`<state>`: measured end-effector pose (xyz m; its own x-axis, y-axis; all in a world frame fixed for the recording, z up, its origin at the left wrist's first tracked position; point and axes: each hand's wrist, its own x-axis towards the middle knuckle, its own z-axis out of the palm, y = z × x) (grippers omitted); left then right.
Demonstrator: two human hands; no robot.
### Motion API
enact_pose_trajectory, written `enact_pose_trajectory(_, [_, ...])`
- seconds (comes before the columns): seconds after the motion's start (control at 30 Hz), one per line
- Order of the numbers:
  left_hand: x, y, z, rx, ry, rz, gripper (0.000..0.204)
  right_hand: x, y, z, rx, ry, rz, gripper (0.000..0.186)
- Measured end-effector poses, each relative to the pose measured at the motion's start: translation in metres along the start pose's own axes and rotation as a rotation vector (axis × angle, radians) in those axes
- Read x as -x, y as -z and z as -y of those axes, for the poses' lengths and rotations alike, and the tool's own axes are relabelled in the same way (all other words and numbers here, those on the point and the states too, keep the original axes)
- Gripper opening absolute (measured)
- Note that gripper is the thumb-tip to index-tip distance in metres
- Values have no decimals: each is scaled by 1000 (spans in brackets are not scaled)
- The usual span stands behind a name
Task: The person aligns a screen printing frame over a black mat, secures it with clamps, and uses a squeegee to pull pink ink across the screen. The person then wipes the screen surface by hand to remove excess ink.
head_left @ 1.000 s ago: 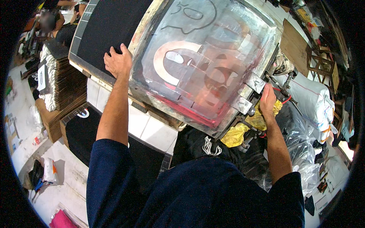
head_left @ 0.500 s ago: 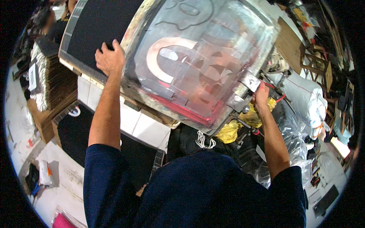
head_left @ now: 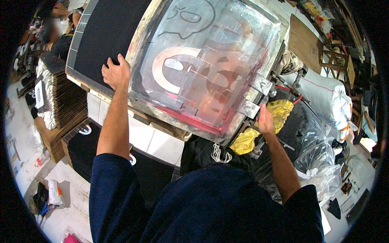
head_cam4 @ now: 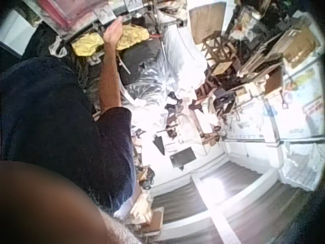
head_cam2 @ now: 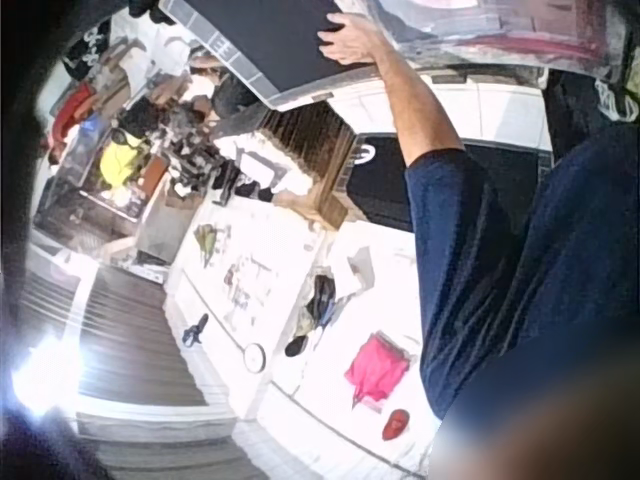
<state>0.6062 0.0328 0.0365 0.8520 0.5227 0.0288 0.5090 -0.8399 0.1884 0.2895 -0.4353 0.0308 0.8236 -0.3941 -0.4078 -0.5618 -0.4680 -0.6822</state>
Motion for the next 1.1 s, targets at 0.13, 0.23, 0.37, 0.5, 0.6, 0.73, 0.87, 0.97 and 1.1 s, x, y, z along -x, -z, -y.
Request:
enact_pose_trajectory(0.13, [0, -2, 1, 3, -14, -9, 71, -11, -8, -12, -172, -137, -13, 61])
enact_pose_trajectory(0.23, [0, -4, 4, 3, -28, -16, 70, -15, -19, -24, -192, -202, -88, 62])
enact_pose_trajectory(0.37, [-2, -6, 5, -10, -31, -36, 69, -17, -21, -35, -218, -122, -86, 59])
enact_pose_trajectory(0.5, [-1, -4, 1, -46, -20, -40, 68, -27, -8, -32, -279, -536, 142, 56])
enact_pose_trajectory(0.6, [0, -1, -2, -22, 10, -20, 70, -30, 4, -19, -465, -680, 231, 52])
enact_pose_trajectory(0.73, [-2, -2, 0, -30, 13, -27, 70, -35, 17, 3, -430, -566, -35, 46])
enact_pose_trajectory(0.87, [-5, -6, 4, -61, 7, -29, 70, -57, 29, 17, -130, 99, -318, 42])
enact_pose_trajectory(0.97, [-6, -7, 4, -68, -3, -34, 71, -76, 32, 17, 132, 259, -283, 46])
enact_pose_trajectory(1.1, [-4, -4, 3, -44, -16, -18, 71, -87, 21, 5, 2, 46, -347, 57])
